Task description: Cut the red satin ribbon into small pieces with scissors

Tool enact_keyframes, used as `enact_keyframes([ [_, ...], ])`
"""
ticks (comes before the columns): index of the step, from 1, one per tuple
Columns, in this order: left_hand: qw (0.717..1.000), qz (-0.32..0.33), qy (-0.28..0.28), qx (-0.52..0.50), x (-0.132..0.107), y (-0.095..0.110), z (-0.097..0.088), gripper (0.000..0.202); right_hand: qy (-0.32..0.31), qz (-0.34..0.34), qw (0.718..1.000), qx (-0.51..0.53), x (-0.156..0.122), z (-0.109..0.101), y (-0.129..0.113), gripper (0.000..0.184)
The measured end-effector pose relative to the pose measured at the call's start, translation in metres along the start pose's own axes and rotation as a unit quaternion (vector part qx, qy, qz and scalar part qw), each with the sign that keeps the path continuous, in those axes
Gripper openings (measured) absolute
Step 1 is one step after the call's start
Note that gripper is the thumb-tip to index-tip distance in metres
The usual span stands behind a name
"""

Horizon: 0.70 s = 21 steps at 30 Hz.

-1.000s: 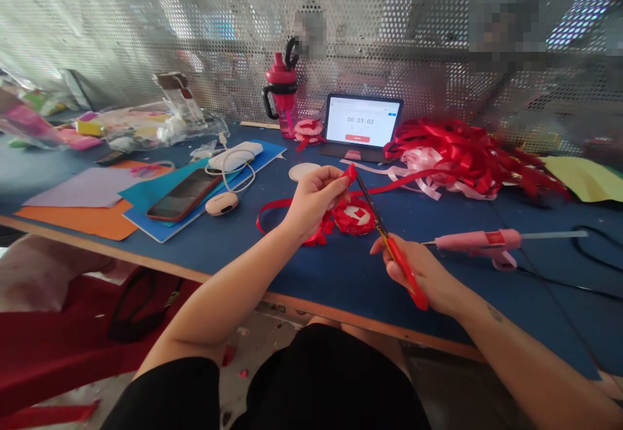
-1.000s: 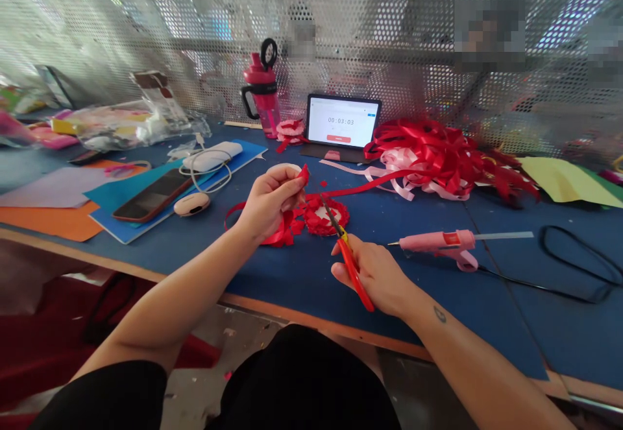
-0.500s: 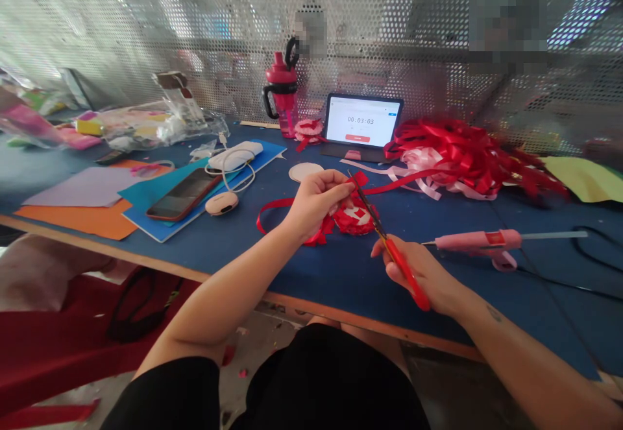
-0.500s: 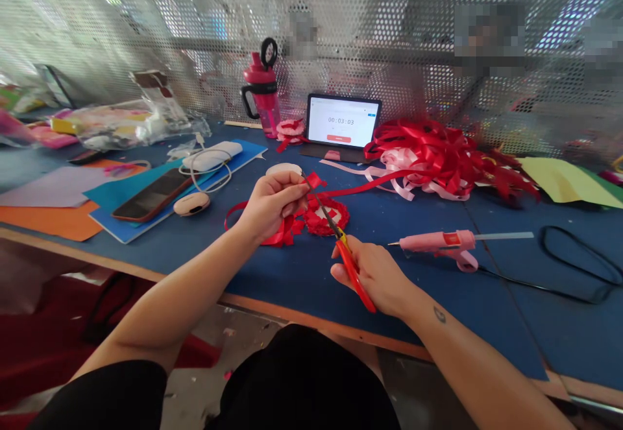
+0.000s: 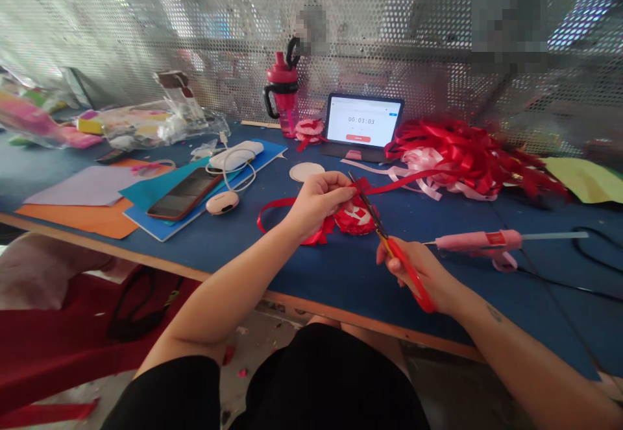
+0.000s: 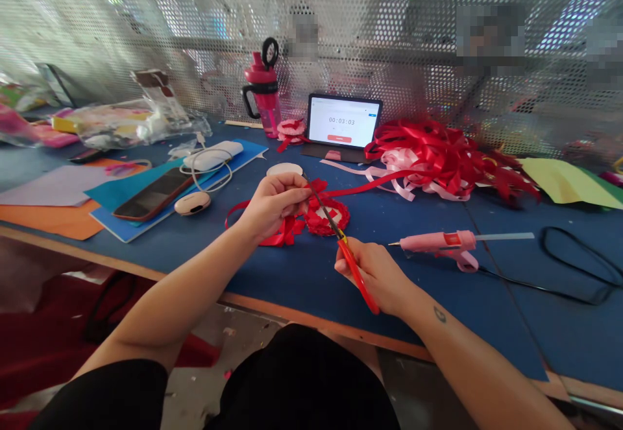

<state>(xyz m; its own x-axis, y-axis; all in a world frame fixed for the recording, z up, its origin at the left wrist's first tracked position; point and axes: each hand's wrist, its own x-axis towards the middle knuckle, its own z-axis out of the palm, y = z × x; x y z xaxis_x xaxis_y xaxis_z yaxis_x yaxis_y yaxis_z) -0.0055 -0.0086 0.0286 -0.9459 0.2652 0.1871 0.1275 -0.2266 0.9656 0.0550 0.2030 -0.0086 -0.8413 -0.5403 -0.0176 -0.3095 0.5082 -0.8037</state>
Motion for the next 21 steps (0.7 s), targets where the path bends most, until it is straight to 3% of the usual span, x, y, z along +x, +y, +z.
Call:
enact_keyframes([
  [13, 1.0, 0.003, -0.004, 0.012, 0.0004, -0.0027, -0.0036, 0.014, 0.039, 0.027, 0.998, 0.052, -0.0003, 0.003, -0.0003, 0.041],
  [21, 1.0, 0.012, -0.005, -0.003, 0.0013, -0.002, -0.0011, 0.013, 0.062, 0.001, 0.995, 0.075, 0.0, 0.0043, 0.0013, 0.046],
])
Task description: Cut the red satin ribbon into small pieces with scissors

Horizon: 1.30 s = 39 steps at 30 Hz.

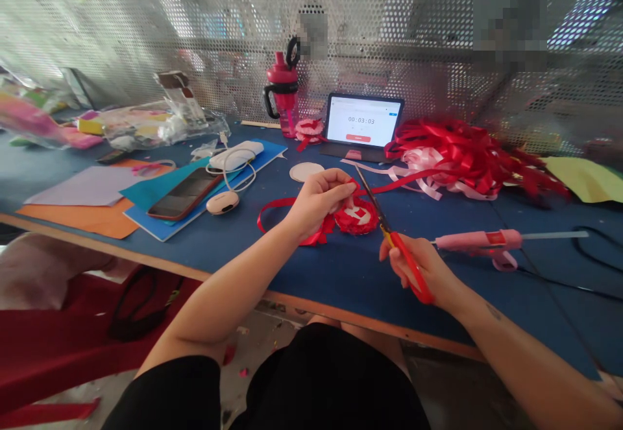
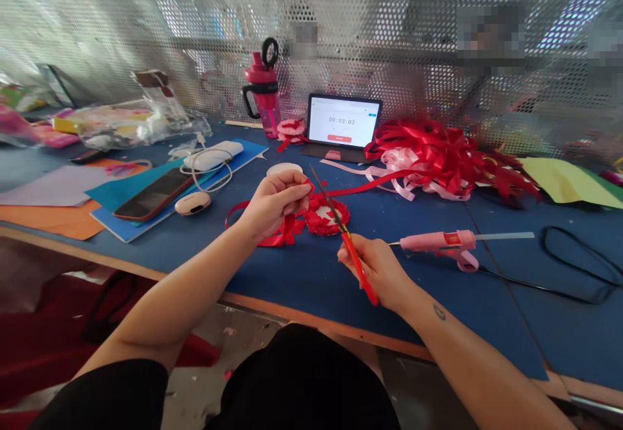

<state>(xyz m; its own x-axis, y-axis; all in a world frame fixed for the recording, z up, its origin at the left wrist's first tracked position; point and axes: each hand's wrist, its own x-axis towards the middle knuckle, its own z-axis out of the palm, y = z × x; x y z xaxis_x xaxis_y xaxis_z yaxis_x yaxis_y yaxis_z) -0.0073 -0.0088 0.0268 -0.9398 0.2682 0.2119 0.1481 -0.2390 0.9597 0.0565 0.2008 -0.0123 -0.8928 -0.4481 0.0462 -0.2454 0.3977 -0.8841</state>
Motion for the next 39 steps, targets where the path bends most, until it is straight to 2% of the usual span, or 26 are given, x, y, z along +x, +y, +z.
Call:
enact_keyframes([
  [4, 0.999, 0.001, -0.015, -0.032, 0.0, -0.001, 0.003, 0.005, 0.02, 0.003, 0.999, 0.037, 0.001, -0.001, 0.001, 0.052],
  [10, 0.999, 0.014, -0.033, -0.029, 0.002, -0.004, 0.002, 0.011, 0.01, 0.014, 0.998, 0.061, 0.001, 0.0, 0.004, 0.051],
  [15, 0.999, 0.026, -0.034, -0.018, 0.004, -0.008, 0.001, 0.004, -0.009, -0.009, 1.0, -0.01, -0.001, -0.003, 0.005, 0.045],
  [19, 0.999, 0.01, -0.027, -0.036, 0.003, -0.008, 0.0, 0.022, -0.021, -0.002, 0.998, -0.063, -0.001, -0.004, 0.003, 0.043],
  [22, 0.999, -0.003, -0.015, -0.028, 0.002, -0.007, -0.002, 0.027, -0.031, -0.004, 0.997, -0.072, -0.002, -0.004, 0.001, 0.043],
  [28, 1.0, 0.018, 0.016, 0.01, 0.002, -0.003, -0.001, 0.022, -0.032, -0.02, 0.994, -0.098, -0.003, -0.004, -0.001, 0.047],
  [39, 1.0, -0.001, 0.005, -0.014, -0.001, -0.001, 0.003, 0.013, -0.047, -0.008, 0.992, -0.119, -0.002, -0.004, -0.006, 0.044],
])
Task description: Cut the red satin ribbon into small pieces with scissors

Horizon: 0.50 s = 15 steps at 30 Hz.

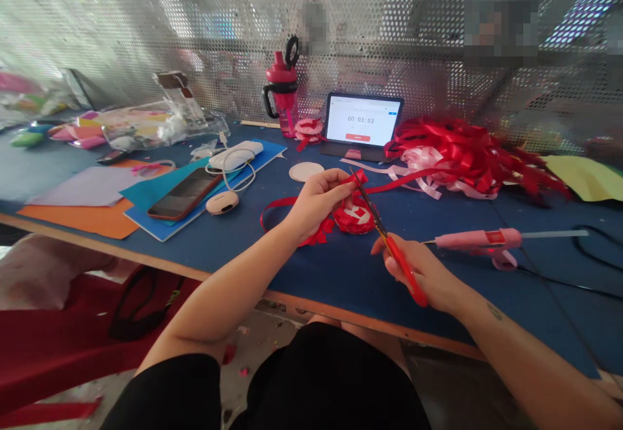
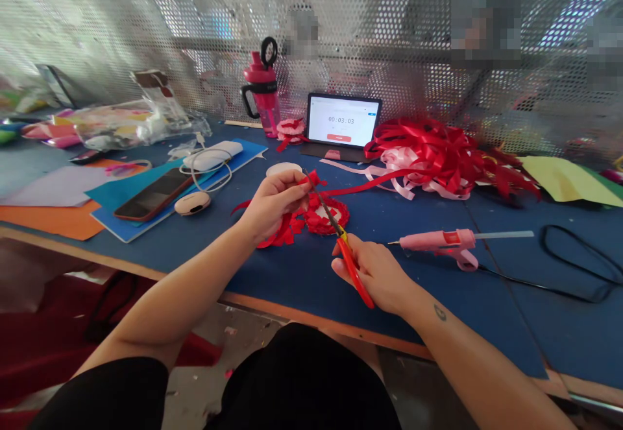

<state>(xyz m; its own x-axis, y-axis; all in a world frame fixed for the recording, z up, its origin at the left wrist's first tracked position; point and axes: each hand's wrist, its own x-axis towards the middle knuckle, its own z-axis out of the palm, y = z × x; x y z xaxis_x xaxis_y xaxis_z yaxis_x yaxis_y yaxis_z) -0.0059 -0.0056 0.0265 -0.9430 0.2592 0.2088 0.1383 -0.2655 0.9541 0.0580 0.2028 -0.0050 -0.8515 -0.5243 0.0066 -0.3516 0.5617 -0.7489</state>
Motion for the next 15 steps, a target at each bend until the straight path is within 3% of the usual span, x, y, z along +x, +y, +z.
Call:
enact_keyframes([
  [15, 1.0, 0.003, 0.002, 0.028, 0.0012, -0.0029, -0.0039, 0.01, 0.01, 0.014, 0.998, 0.055, 0.0022, 0.0039, 0.0075, 0.042],
])
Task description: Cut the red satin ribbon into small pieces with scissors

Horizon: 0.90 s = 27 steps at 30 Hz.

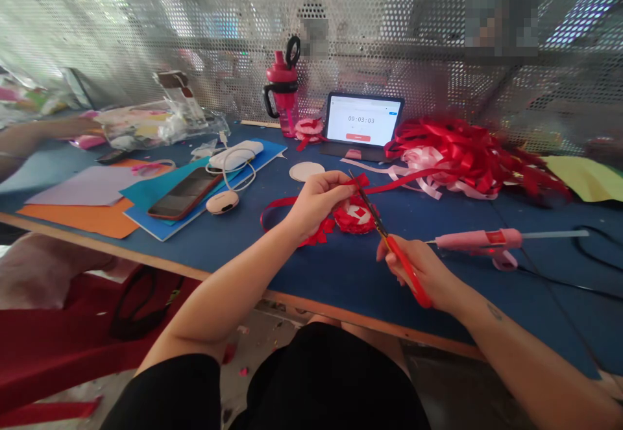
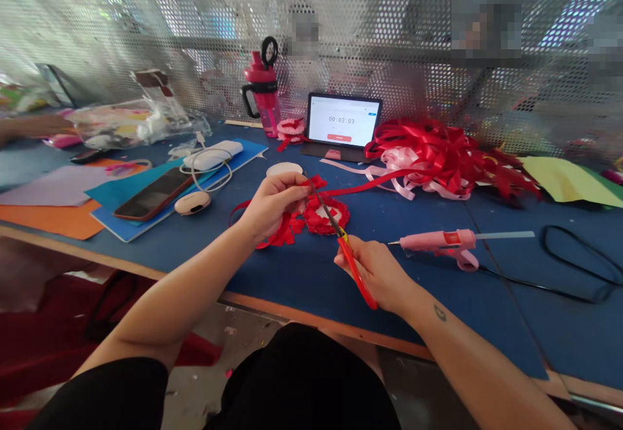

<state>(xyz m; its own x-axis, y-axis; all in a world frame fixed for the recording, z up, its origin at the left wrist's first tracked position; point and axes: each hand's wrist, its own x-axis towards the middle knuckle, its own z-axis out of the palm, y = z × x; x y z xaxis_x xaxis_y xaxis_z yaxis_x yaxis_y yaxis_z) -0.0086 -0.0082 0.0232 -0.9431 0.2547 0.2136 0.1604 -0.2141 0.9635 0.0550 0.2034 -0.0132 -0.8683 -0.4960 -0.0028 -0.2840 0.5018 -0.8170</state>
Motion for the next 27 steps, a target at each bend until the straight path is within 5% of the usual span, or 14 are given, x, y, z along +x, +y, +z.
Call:
enact_keyframes([
  [8, 1.0, -0.001, 0.005, 0.013, -0.001, 0.0, -0.001, 0.012, 0.014, 0.018, 0.999, 0.036, -0.001, 0.002, -0.002, 0.035],
  [20, 0.999, 0.013, -0.027, -0.024, 0.001, 0.001, 0.002, 0.011, 0.044, -0.006, 0.992, 0.12, 0.0, 0.001, 0.005, 0.052],
  [27, 0.999, 0.04, -0.022, -0.012, 0.002, -0.002, 0.003, 0.003, 0.001, 0.003, 0.999, 0.035, -0.003, -0.001, 0.001, 0.044],
])
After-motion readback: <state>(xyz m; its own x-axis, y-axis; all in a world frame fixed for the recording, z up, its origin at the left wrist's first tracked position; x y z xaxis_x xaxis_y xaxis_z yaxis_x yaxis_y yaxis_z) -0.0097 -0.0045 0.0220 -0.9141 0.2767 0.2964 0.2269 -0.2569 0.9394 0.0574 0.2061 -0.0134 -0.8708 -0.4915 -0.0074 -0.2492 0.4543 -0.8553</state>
